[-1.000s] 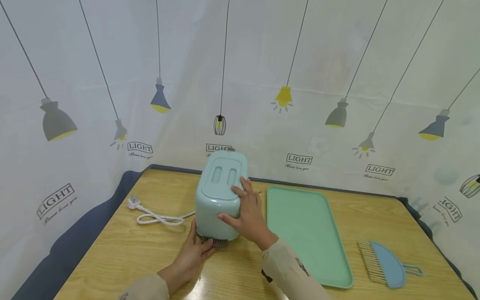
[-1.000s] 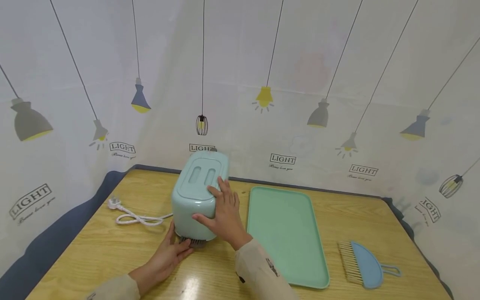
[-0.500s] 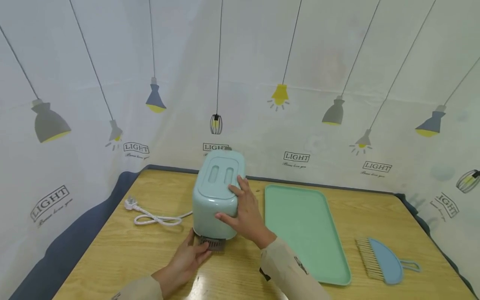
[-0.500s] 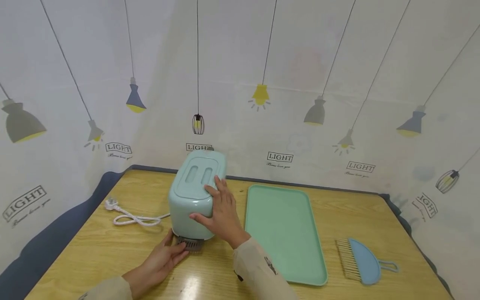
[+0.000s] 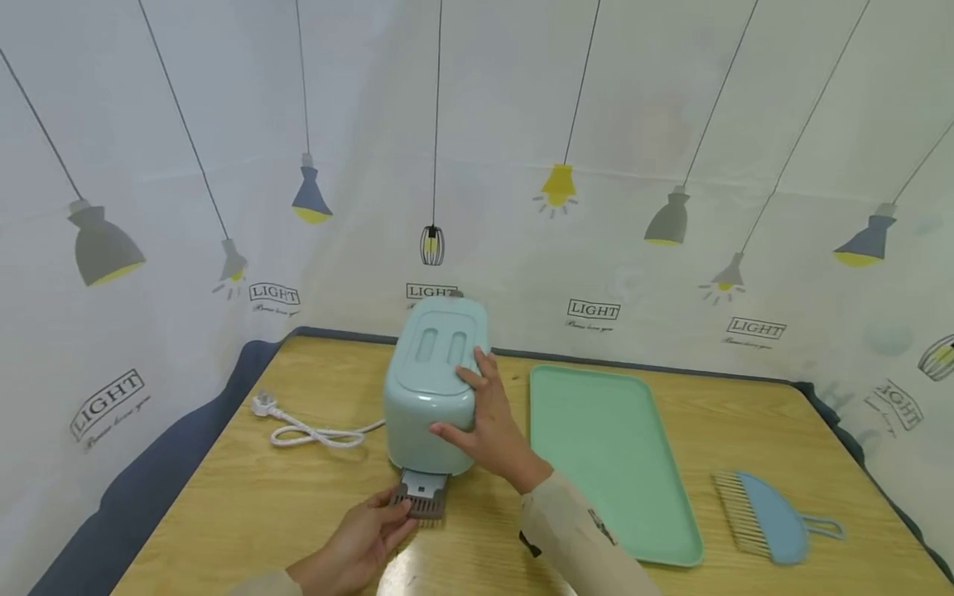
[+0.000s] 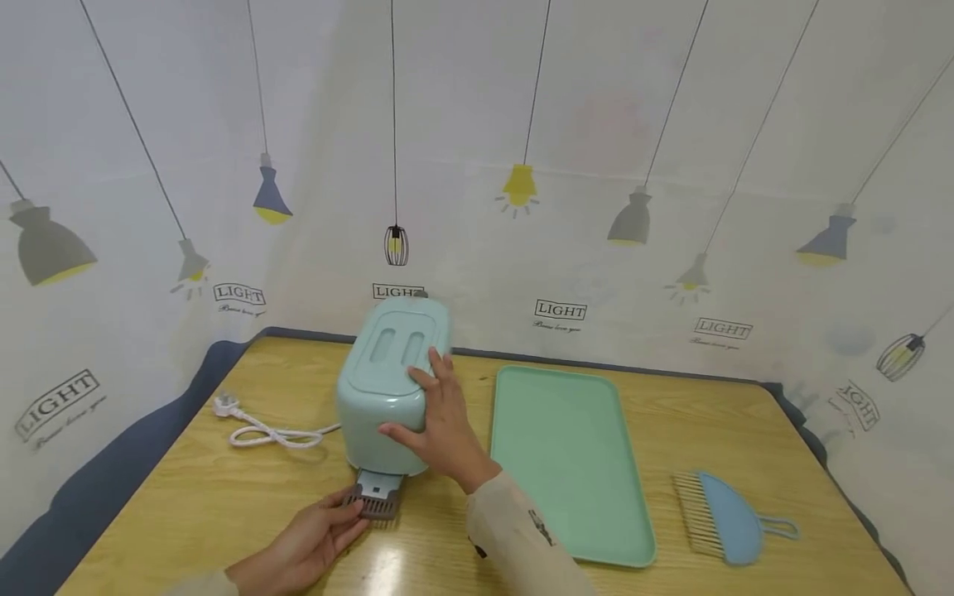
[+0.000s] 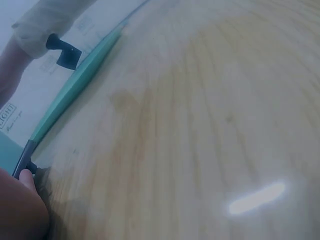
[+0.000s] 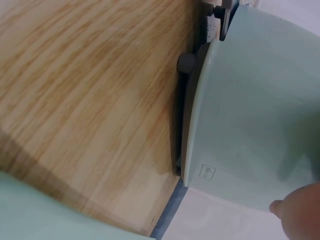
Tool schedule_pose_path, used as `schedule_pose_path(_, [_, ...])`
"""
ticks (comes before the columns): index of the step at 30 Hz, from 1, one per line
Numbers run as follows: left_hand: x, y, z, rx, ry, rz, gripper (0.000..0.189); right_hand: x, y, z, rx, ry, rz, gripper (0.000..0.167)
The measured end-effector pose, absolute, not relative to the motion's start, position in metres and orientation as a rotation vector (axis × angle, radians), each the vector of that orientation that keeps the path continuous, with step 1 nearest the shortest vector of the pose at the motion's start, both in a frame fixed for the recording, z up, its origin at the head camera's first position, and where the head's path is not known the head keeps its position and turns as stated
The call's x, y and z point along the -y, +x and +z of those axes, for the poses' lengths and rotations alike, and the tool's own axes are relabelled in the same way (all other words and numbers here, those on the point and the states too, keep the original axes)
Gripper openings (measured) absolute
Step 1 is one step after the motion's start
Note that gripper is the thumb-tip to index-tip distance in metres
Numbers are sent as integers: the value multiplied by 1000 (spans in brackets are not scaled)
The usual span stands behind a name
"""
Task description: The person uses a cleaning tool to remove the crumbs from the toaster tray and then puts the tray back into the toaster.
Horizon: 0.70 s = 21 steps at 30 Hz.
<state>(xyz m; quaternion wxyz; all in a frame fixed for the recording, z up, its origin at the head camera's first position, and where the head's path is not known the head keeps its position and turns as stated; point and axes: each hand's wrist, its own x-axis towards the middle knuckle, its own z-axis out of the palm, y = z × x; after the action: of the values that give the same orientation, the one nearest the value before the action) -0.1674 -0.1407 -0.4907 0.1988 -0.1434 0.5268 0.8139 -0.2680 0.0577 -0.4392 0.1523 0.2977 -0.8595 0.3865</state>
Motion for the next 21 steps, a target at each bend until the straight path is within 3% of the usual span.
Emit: schedule_pose_path(21, [157,-147,-505,-1197,-314,2224,76,-59,-265,-442,2516,874,1069,80])
